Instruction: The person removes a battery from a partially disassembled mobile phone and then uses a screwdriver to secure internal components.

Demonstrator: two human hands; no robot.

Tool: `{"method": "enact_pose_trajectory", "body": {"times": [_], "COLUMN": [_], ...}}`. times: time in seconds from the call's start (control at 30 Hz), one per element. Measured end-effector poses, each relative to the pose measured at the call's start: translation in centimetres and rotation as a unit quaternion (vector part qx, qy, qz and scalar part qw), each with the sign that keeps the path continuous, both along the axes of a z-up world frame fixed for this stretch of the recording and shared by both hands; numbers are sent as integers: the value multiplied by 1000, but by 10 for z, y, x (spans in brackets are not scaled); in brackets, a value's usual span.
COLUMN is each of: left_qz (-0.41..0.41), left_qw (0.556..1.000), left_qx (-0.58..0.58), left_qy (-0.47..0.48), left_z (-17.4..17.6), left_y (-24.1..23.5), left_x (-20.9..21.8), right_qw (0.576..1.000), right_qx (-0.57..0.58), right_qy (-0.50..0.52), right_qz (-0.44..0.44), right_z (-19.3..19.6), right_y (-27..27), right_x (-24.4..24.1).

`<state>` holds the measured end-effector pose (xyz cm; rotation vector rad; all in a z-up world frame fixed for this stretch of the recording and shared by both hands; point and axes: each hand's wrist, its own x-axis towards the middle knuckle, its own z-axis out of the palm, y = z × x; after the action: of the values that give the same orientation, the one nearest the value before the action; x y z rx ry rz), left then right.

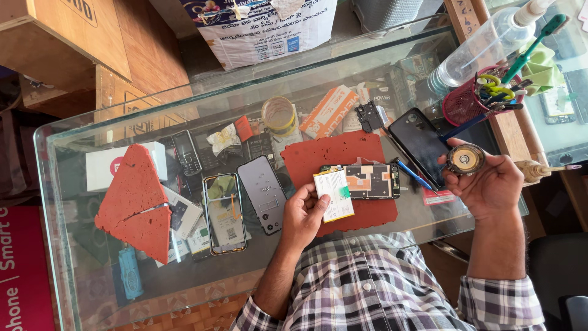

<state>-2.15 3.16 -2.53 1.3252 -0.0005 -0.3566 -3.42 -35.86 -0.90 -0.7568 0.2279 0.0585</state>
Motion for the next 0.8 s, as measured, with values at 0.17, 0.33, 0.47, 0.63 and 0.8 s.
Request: {"method": "enact_pose_trajectory", "body": {"times": [0.17,0.33,0.47,0.63,0.8], "left_qz": [0,3,3,2,0], "left_qw": [1000,1000,1000,1000,1000], "left_qx": [0,0,-4,-12,-5], "left_qy": [-6,-14,-4,-7,-5], "left_z": [0,-2,-3,-5,-5], "left_y": [0,0,1,1,1], "left_x": [-1,0,-1,-1,0], "right_qw": [995,991,994,989,981], "right_qx": [96,115,-46,-77,-119], "right_qy": [-32,-12,0,22,62], "right_qz": [-13,-68,-99,-123,-138], "right_z": [-13,-13,-17,-19,0], "right_y": [-2,1,-3,-11,-4], "right_x": [-2,-1,2,9,14]}}
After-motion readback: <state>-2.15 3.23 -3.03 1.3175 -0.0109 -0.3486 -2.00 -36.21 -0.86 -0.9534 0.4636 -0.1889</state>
